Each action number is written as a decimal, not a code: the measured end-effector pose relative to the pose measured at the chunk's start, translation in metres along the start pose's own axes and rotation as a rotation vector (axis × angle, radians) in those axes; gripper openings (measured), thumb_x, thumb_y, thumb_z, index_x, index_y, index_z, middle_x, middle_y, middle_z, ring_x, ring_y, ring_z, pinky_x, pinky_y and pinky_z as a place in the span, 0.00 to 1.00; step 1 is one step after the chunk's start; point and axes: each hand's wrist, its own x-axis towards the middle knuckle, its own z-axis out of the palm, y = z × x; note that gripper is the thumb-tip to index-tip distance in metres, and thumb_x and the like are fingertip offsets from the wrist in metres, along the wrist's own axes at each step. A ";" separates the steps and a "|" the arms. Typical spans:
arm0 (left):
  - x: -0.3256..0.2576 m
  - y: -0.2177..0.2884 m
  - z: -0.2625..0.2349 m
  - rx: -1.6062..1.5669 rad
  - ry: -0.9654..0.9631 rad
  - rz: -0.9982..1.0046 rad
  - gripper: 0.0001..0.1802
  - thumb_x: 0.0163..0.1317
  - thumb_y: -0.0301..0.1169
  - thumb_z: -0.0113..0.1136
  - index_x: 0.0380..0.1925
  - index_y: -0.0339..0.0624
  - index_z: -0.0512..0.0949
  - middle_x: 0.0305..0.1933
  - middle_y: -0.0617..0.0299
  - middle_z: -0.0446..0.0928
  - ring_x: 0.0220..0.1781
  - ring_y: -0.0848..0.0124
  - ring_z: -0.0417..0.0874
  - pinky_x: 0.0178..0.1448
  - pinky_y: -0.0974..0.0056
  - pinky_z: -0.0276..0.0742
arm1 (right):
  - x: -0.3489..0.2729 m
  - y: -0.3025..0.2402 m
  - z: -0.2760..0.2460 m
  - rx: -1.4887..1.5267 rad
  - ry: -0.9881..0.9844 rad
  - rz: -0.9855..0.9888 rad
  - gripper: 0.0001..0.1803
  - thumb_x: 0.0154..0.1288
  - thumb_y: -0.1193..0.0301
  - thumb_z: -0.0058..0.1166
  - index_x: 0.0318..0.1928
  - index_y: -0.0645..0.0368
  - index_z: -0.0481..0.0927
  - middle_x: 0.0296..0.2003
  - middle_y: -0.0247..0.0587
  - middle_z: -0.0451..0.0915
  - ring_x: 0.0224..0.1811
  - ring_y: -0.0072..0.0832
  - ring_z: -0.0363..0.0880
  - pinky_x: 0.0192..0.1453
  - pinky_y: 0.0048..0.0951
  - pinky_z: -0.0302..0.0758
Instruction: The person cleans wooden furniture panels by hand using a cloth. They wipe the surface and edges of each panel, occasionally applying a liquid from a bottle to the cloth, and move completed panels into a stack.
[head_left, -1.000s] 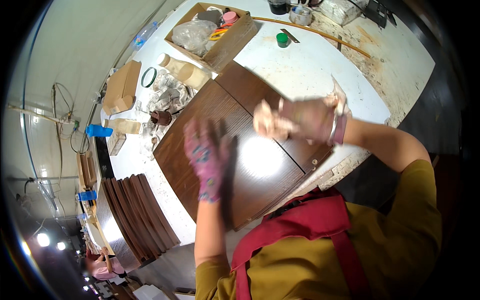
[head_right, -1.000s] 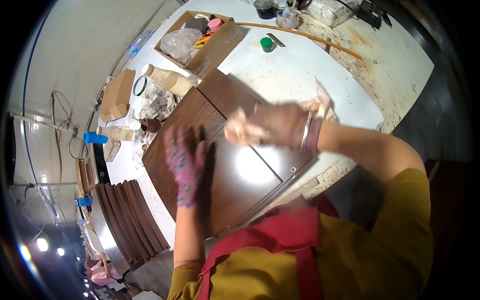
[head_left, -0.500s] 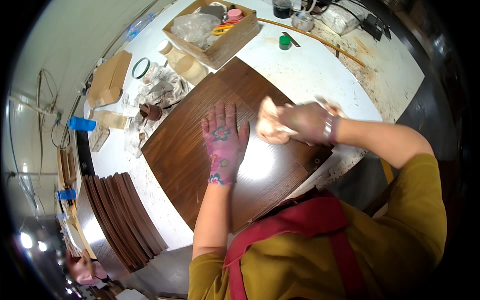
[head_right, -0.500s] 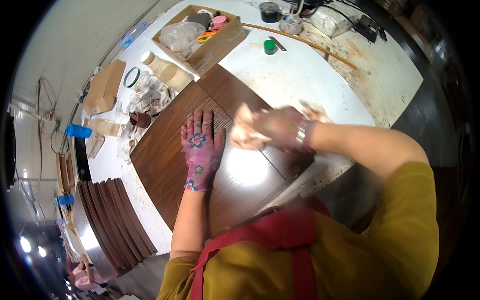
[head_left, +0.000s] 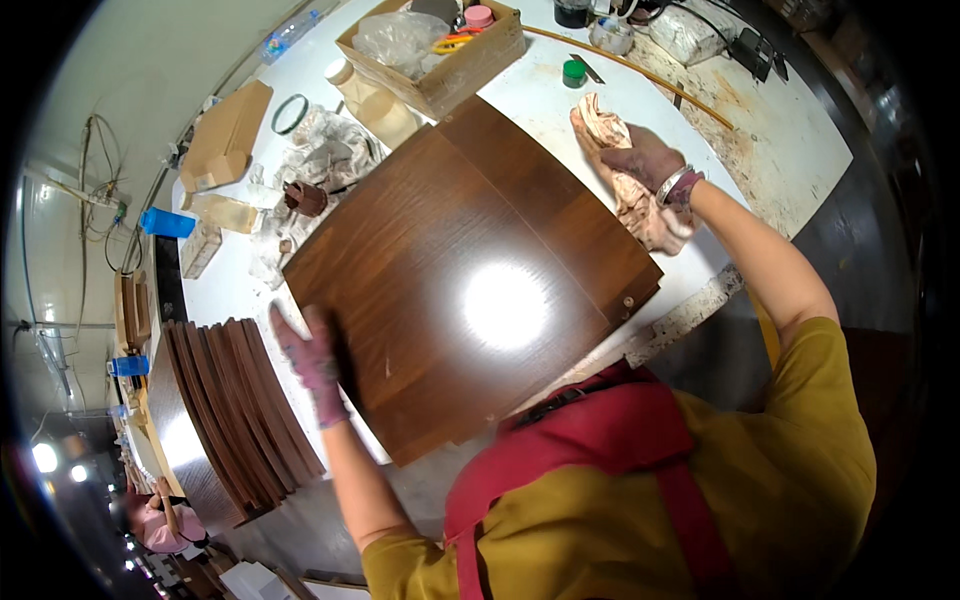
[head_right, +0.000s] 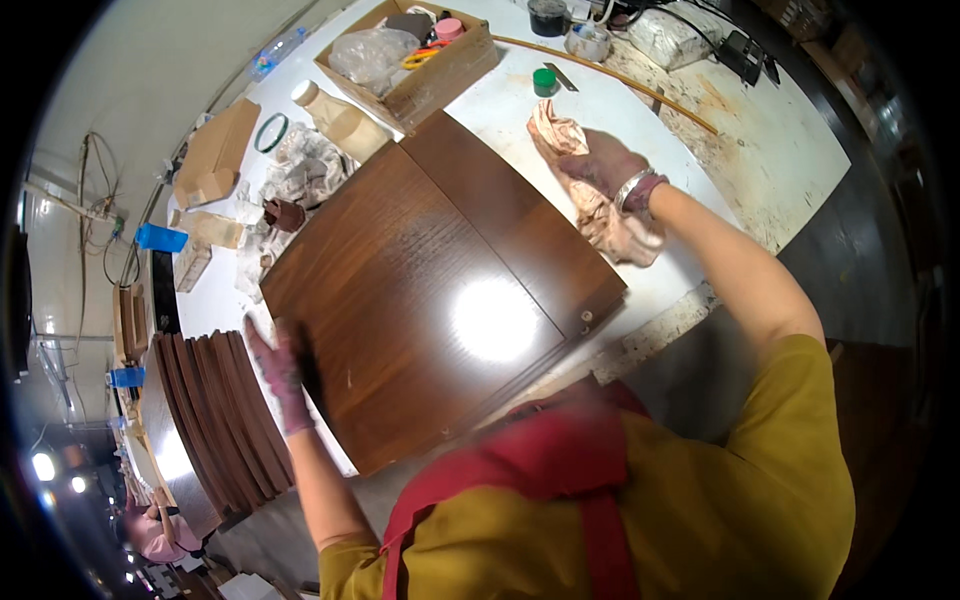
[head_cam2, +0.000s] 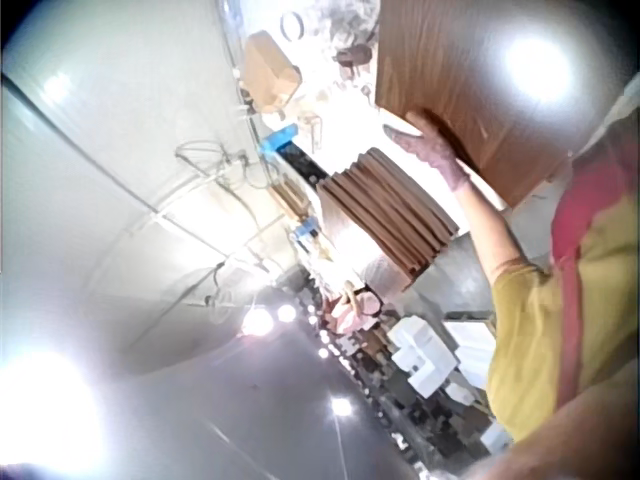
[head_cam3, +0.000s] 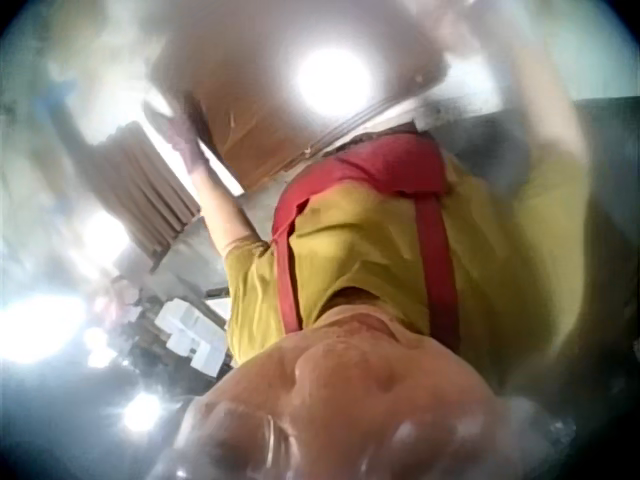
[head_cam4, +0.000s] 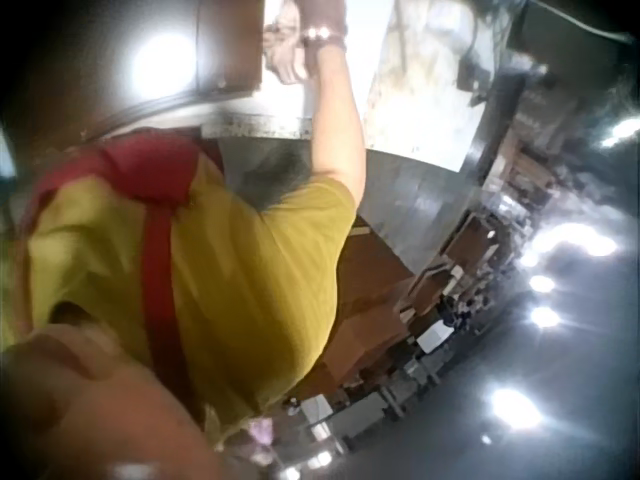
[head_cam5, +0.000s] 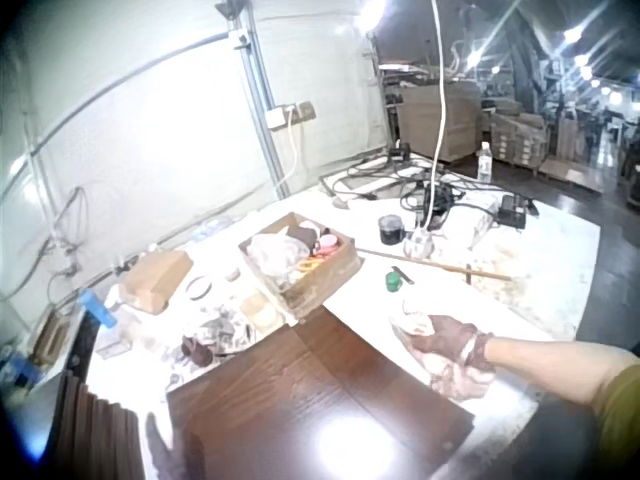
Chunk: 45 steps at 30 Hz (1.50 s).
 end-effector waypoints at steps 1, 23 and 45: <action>-0.006 -0.014 -0.013 -0.253 -0.047 -0.153 0.40 0.70 0.50 0.49 0.70 0.33 0.53 0.75 0.45 0.52 0.76 0.55 0.54 0.76 0.58 0.50 | -0.009 -0.006 0.009 -0.051 -0.056 0.083 0.28 0.58 0.62 0.62 0.55 0.66 0.75 0.44 0.42 0.82 0.43 0.26 0.78 0.52 0.27 0.74; -0.043 0.230 0.102 0.090 -0.171 0.643 0.33 0.64 0.47 0.54 0.66 0.43 0.65 0.71 0.48 0.60 0.75 0.53 0.56 0.75 0.48 0.50 | -0.120 -0.052 -0.025 -0.790 -0.026 -0.253 0.28 0.58 0.57 0.61 0.55 0.57 0.74 0.41 0.47 0.82 0.42 0.42 0.82 0.49 0.37 0.78; -0.046 0.227 0.140 0.185 -0.243 0.762 0.28 0.70 0.38 0.42 0.68 0.41 0.62 0.72 0.52 0.60 0.75 0.54 0.56 0.75 0.48 0.50 | -0.121 -0.076 0.023 -0.835 -0.337 -0.282 0.19 0.63 0.62 0.51 0.55 0.39 0.74 0.35 0.41 0.83 0.37 0.39 0.83 0.39 0.39 0.78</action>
